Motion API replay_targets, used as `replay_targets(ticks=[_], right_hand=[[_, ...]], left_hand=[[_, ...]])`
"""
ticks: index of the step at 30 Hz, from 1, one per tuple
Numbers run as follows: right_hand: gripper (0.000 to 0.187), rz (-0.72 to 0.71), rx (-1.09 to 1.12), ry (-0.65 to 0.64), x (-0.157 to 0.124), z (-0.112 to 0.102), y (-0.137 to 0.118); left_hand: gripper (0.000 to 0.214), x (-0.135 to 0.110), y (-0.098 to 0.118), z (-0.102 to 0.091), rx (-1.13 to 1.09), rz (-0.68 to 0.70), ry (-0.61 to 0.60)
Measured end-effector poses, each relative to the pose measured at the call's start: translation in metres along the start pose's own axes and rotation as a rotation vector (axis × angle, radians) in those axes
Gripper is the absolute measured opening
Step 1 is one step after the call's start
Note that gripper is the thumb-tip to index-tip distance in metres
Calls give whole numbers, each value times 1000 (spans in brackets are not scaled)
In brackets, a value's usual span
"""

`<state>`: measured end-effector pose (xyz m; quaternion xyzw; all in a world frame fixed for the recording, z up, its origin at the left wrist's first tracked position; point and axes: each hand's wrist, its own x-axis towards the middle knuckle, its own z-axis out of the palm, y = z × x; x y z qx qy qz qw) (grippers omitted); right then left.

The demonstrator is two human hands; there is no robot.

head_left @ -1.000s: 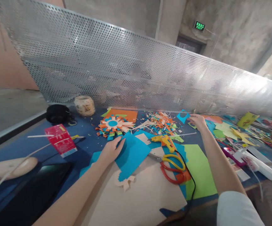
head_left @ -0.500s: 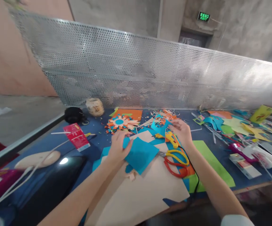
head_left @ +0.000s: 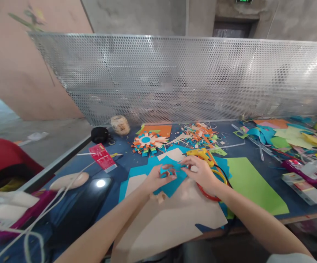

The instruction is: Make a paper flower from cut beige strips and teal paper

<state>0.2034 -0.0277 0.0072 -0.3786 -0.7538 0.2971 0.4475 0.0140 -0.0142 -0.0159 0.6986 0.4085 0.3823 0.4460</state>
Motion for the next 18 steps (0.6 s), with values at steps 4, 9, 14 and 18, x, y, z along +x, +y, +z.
replay_targets(ticks=[4,9,14,18], right_hand=[[15,80,72,-59,-1,7,7],[14,151,142,-83,-1,12,10],[14,181,182,-94,-2,13,13],[14,155,33,-48,-1,13,13]], left_hand=[[35,0,-2,4,-10,-33,111],[33,2,-6,3,-43,-40,158],[37,3,-5,1,-112,-25,179],[38,4,1,0,-151,-20,182]])
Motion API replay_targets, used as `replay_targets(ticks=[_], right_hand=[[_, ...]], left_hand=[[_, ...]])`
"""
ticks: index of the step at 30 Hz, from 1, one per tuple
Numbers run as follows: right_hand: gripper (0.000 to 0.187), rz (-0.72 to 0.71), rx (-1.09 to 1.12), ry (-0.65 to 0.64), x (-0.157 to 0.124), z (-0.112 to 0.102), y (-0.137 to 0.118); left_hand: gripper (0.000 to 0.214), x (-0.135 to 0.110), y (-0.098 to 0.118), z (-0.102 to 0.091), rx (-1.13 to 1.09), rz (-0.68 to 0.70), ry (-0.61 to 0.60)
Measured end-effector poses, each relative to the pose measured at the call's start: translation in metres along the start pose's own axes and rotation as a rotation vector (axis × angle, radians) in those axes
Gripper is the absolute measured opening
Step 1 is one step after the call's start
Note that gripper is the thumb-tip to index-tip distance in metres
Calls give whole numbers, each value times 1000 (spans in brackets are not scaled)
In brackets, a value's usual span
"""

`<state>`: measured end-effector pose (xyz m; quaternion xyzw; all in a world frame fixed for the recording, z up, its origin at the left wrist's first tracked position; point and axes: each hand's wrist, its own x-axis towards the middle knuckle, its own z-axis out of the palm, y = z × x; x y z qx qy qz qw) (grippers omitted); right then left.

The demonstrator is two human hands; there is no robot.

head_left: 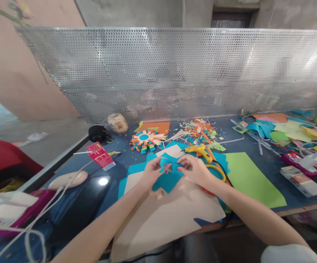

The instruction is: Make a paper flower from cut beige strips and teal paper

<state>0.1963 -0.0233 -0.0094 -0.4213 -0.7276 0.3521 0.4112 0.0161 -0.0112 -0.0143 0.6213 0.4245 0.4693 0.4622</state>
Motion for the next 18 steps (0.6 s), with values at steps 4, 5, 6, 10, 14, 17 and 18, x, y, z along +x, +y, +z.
replay_targets(ticks=[4,5,6,10,14,17,18], right_hand=[[9,-33,-63,49,0,-1,-2],[9,-39,-64,57,0,-1,-3],[8,-45,-60,65,0,-1,-4],[9,-36,53,98,1,-3,-4],[12,66,245,38,2,-2,-2],[13,97,294,65,2,-3,-2],[13,96,303,90,2,-3,-3]], left_hand=[[35,-2,3,2,-62,-17,3],[34,-2,3,3,-76,-18,-7],[33,-2,3,3,-90,-20,-19],[32,-2,-1,3,-142,-55,-46],[33,-1,-6,2,-151,-56,-47],[30,-1,-8,0,-166,-54,-89],[29,-1,-8,0,-192,-56,-91]])
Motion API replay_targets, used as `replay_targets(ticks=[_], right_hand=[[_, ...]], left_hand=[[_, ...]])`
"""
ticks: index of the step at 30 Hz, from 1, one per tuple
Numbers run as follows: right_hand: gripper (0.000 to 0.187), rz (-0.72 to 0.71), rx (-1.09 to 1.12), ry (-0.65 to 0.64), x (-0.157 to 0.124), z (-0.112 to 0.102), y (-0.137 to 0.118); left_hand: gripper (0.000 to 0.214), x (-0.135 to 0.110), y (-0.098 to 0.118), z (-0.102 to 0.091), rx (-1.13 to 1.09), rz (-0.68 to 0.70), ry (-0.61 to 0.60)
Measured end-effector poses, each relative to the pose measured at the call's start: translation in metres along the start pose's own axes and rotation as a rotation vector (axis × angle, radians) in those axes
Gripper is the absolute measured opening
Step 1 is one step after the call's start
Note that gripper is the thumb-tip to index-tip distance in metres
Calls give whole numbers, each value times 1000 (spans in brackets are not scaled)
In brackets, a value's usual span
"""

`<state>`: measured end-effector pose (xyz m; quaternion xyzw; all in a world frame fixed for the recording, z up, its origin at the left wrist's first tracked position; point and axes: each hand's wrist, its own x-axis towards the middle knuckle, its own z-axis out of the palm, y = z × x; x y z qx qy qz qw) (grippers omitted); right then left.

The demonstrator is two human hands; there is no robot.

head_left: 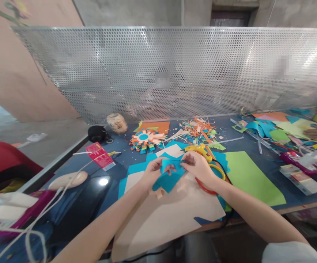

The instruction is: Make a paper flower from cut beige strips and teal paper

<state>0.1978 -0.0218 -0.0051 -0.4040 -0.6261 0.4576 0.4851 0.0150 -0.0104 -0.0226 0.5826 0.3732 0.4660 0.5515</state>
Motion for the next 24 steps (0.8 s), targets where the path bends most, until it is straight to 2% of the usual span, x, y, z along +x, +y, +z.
replay_targets(ticks=[6,10,16,21,24], right_hand=[[14,-37,-3,75,0,-5,-4],[13,-44,-31,67,1,-5,-4],[14,-81,-49,58,-1,-3,-2],[15,-95,-135,36,-1,-3,2],[14,-118,-177,8,-1,-3,5]], left_hand=[[17,3,-1,-4,-192,-9,114],[26,6,3,-10,-242,15,121],[18,7,6,-15,-201,31,120],[33,3,0,-14,-114,15,136],[38,0,2,-13,13,62,115]])
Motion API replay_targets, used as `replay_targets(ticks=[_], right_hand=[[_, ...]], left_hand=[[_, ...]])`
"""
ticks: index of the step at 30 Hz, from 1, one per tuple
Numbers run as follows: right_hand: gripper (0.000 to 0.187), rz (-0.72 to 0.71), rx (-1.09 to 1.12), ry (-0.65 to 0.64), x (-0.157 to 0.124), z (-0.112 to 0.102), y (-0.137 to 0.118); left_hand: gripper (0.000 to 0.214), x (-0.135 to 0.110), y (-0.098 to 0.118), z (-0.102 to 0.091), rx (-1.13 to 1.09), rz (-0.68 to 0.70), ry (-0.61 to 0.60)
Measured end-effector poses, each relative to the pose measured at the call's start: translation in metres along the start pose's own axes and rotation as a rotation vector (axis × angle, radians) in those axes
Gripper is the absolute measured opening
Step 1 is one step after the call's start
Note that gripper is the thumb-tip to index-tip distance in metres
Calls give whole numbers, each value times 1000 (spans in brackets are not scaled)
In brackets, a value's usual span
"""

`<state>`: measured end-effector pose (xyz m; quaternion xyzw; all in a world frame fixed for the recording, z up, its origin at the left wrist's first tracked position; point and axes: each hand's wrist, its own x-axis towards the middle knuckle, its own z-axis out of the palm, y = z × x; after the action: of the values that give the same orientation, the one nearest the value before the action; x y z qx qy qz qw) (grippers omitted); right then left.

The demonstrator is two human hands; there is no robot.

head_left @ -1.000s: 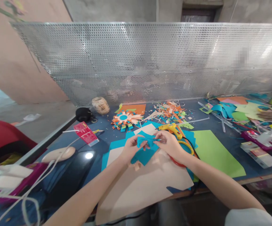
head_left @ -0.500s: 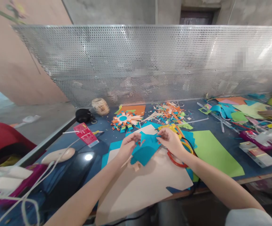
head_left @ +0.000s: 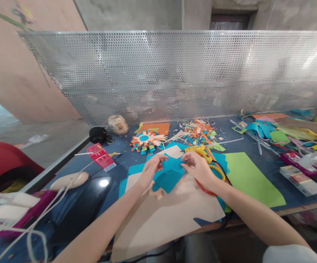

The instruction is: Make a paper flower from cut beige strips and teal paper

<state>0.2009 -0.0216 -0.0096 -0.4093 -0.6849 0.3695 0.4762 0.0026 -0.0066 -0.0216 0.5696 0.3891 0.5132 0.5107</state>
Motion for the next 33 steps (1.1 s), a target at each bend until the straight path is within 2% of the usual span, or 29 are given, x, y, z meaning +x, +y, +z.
replay_targets(ticks=[4,9,14,19,25,29,33], right_hand=[[13,-34,-65,-69,-2,2,-2],[11,-33,-128,-93,-4,4,-6],[8,33,-28,-71,-2,3,-8],[7,49,26,-50,-1,3,-5],[26,36,-23,-44,-3,5,-7],[16,88,-69,-118,-3,9,-2],[13,154,75,-129,-2,11,4]], left_hand=[[33,-3,8,6,204,86,-142],[17,-3,5,10,373,55,-138],[16,-1,-1,8,378,64,-123],[18,-2,3,8,376,57,-110],[20,-4,5,12,327,71,-53],[21,-4,2,12,324,85,-39],[20,-5,0,12,332,96,-26]])
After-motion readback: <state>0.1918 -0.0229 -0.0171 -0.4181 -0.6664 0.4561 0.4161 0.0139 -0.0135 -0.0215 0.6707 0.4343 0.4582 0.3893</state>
